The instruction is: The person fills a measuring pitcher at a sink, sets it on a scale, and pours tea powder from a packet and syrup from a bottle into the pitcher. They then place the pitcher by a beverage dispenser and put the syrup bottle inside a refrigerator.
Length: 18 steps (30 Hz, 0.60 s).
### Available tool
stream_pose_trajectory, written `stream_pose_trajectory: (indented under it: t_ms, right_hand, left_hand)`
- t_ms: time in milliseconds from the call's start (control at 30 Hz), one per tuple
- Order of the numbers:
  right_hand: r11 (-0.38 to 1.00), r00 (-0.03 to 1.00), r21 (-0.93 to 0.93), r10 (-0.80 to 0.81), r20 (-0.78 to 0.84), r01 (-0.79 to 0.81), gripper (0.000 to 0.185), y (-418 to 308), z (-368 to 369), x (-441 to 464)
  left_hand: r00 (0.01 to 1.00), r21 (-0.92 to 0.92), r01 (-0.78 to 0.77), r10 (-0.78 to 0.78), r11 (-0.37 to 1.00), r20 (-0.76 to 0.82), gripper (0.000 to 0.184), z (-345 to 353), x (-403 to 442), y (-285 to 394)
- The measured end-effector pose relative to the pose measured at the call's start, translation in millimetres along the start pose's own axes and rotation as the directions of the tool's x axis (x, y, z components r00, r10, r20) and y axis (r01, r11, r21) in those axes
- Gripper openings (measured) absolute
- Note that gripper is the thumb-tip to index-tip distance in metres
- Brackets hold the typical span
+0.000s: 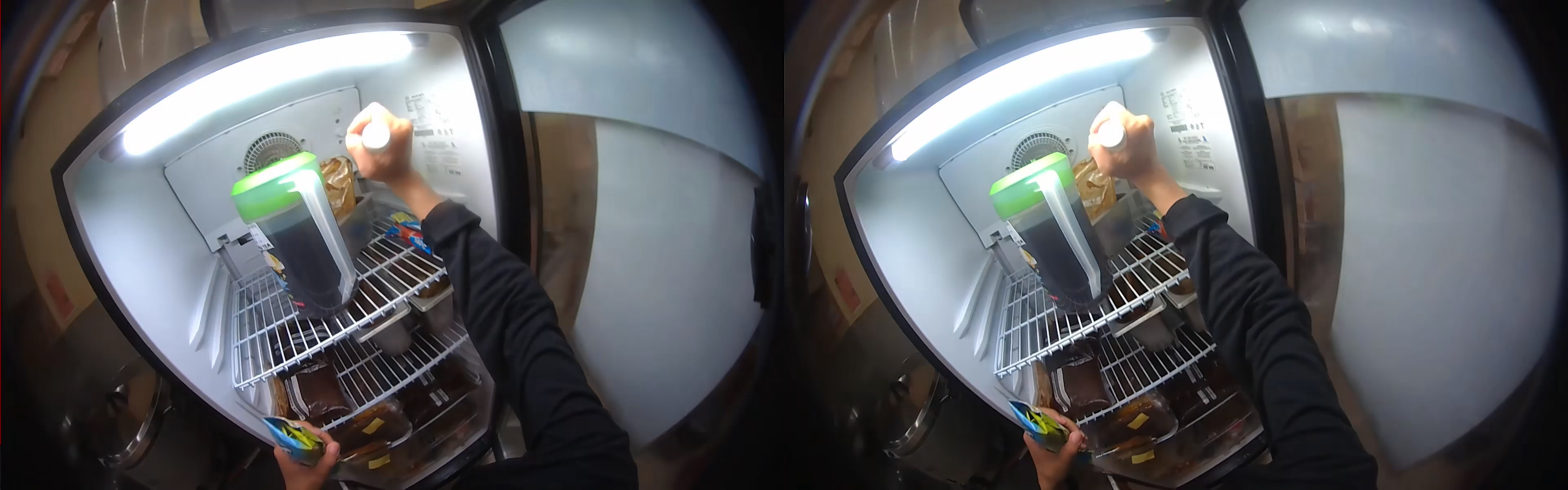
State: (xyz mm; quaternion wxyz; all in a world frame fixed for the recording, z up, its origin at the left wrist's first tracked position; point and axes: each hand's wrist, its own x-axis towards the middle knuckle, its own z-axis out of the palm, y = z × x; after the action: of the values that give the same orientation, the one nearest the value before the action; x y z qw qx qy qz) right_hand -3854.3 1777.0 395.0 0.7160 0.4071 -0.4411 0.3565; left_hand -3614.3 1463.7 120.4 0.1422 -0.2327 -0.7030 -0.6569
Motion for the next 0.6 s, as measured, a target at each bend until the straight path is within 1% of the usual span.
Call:
stream_pose_trajectory:
  t_ms: [33, 67, 167, 200, 300, 333, 433, 533, 600]
  right_hand:
    - [1.000, 0.998, 0.015, 0.001, 0.064, -0.002, 0.009, 8, 3, -5]
    - [1.000, 0.992, 0.029, 0.000, 0.125, -0.004, 0.010, 16, 6, -9]
    - [0.998, 0.985, 0.045, 0.027, 0.168, -0.034, 0.011, 42, 13, -20]
    - [0.990, 0.985, 0.071, 0.114, 0.129, -0.124, 0.014, 50, 17, -23]
    - [0.940, 0.941, 0.055, 0.337, 0.014, -0.337, 0.016, 83, 30, -21]
    - [0.926, 0.926, -0.023, 0.377, -0.021, -0.377, 0.017, 89, 33, -16]
    - [0.888, 0.892, -0.106, 0.432, -0.133, -0.447, 0.018, 106, 50, -4]
    - [0.813, 0.839, -0.214, 0.504, -0.205, -0.541, 0.031, 113, 63, 0]
    - [0.755, 0.804, -0.282, 0.528, -0.274, -0.592, 0.038, 119, 71, -3]
  left_hand:
    - [1.000, -0.018, 0.010, -0.010, 1.000, 0.004, 0.043, 5, 6, 10]
    - [0.985, 0.124, 0.125, -0.108, 0.984, -0.131, 0.018, 17, -2, 25]
    - [0.980, 0.061, 0.100, -0.088, 0.993, -0.176, 0.017, 23, -9, 36]
    - [0.972, 0.100, 0.146, -0.124, 0.984, -0.198, 0.018, 21, -12, 36]
    - [0.960, 0.193, 0.158, -0.105, 0.968, -0.258, 0.019, 17, -18, 38]
    - [0.952, 0.186, 0.146, -0.087, 0.972, -0.292, 0.020, 21, -16, 42]
    - [0.930, 0.177, 0.218, -0.149, 0.960, -0.337, 0.020, 16, -21, 33]
    - [0.929, 0.129, 0.176, -0.121, 0.976, -0.350, 0.020, 17, -21, 24]
    - [0.920, 0.100, 0.190, -0.142, 0.977, -0.366, 0.020, 21, -21, 27]
